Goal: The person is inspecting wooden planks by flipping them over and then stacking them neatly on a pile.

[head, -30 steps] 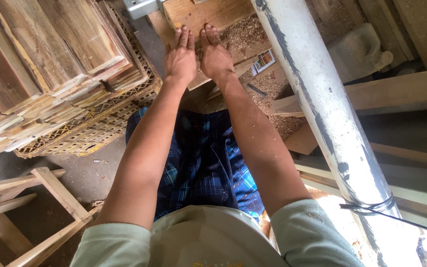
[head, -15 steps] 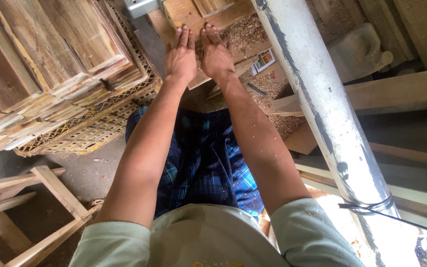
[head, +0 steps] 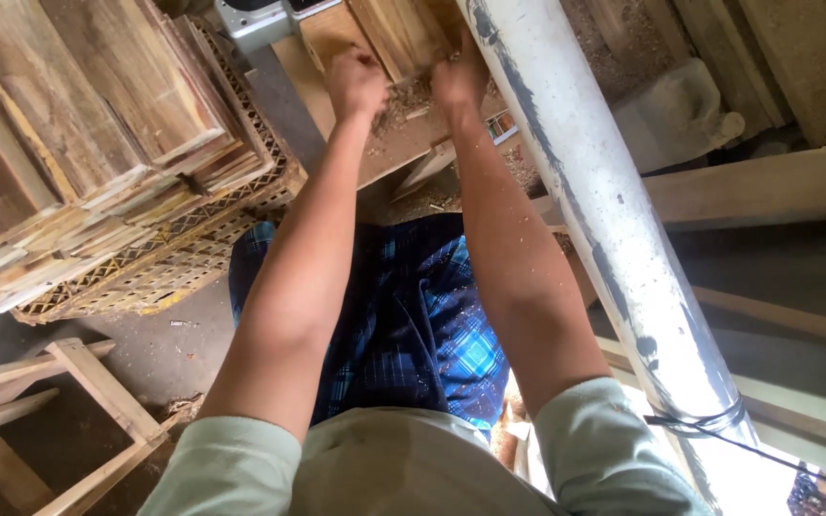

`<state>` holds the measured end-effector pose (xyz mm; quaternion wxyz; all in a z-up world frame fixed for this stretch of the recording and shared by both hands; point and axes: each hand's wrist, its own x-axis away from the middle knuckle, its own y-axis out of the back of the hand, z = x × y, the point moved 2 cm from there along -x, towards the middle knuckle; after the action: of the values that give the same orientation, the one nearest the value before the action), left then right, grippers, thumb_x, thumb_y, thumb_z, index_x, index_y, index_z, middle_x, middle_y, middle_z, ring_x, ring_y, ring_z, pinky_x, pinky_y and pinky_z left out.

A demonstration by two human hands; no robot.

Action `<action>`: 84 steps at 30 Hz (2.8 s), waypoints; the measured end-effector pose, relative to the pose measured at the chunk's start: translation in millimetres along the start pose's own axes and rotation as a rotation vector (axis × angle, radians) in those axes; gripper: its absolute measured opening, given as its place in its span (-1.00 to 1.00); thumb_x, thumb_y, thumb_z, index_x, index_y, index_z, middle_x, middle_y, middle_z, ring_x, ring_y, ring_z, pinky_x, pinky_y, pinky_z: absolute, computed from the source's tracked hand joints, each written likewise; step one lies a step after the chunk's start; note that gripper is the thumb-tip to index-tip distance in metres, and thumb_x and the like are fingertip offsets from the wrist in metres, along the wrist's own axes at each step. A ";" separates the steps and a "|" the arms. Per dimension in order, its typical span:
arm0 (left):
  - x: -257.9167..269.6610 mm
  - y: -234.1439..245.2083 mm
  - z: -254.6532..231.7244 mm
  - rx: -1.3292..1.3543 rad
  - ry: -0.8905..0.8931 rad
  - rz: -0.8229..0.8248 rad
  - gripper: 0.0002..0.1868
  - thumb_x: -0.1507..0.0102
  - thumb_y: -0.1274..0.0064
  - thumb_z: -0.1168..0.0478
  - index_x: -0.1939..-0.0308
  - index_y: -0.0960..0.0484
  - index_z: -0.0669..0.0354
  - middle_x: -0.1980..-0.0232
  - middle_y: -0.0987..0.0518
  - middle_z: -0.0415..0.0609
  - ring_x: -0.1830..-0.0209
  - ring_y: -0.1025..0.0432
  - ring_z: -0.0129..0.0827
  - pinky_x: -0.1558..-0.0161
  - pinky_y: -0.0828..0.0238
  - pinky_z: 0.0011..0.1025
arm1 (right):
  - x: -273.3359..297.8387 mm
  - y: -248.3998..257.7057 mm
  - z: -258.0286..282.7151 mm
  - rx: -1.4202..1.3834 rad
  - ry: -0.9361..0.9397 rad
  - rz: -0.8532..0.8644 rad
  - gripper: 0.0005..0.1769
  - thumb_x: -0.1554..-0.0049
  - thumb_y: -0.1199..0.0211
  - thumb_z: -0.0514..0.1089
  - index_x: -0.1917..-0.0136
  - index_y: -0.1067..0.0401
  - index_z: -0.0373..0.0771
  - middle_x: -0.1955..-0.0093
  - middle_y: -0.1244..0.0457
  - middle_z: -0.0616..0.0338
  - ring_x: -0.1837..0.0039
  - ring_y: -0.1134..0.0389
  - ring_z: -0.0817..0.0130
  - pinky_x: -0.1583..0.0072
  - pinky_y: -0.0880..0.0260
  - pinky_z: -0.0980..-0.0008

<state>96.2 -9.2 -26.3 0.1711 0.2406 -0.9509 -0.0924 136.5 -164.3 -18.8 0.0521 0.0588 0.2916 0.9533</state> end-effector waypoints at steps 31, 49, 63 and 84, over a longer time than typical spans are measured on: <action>117.1 50.3 93.6 0.618 0.081 0.193 -0.28 -0.38 -0.17 0.15 -0.48 -0.18 0.43 -0.47 -0.19 0.47 -0.46 -0.16 0.40 -0.25 -0.25 0.45 | 165.1 -11.7 -78.5 -0.872 -0.251 0.274 -0.44 -0.21 -0.36 -0.15 -0.39 -0.34 -0.44 -0.33 -0.23 -0.28 -0.25 -0.35 -0.03 -0.15 -0.59 0.14; 179.1 102.4 136.2 0.934 -0.177 0.396 -0.45 -0.37 -0.03 0.43 -0.46 -0.36 0.19 -0.38 -0.45 0.24 -0.32 -0.39 0.14 -0.25 -0.39 0.24 | 234.0 -6.4 -68.3 -1.200 -0.028 0.431 -0.48 -0.21 -0.25 -0.38 -0.43 -0.35 -0.29 -0.27 -0.37 -0.03 -0.25 -0.42 0.08 -0.22 -0.54 0.00; 198.1 108.9 128.2 0.850 -0.229 0.313 -0.52 -0.36 -0.09 0.35 -0.38 -0.47 0.16 -0.24 -0.57 0.12 -0.25 -0.48 -0.09 -0.25 -0.48 0.05 | 309.2 11.4 -3.4 0.214 1.151 0.129 -0.26 -0.29 -0.13 0.23 -0.58 -0.17 -0.20 -0.65 0.00 0.02 -0.68 0.09 -0.01 -0.62 0.30 -0.05; 234.7 146.3 116.4 0.725 -0.219 0.457 -0.48 -0.33 -0.06 0.33 -0.39 -0.40 0.23 -0.42 -0.43 0.07 -0.48 -0.32 -0.19 -0.53 -0.19 -0.11 | 256.5 34.8 67.5 1.121 1.146 0.625 -0.30 -0.43 0.47 0.45 -0.68 0.40 0.20 -0.74 0.45 0.28 -0.66 0.54 0.22 -0.59 0.64 -0.02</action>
<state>-203.0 13.7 -30.3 -0.0102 0.0572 -0.9632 0.2623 -109.4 -121.5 77.2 -0.4049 -0.3368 0.6711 0.5218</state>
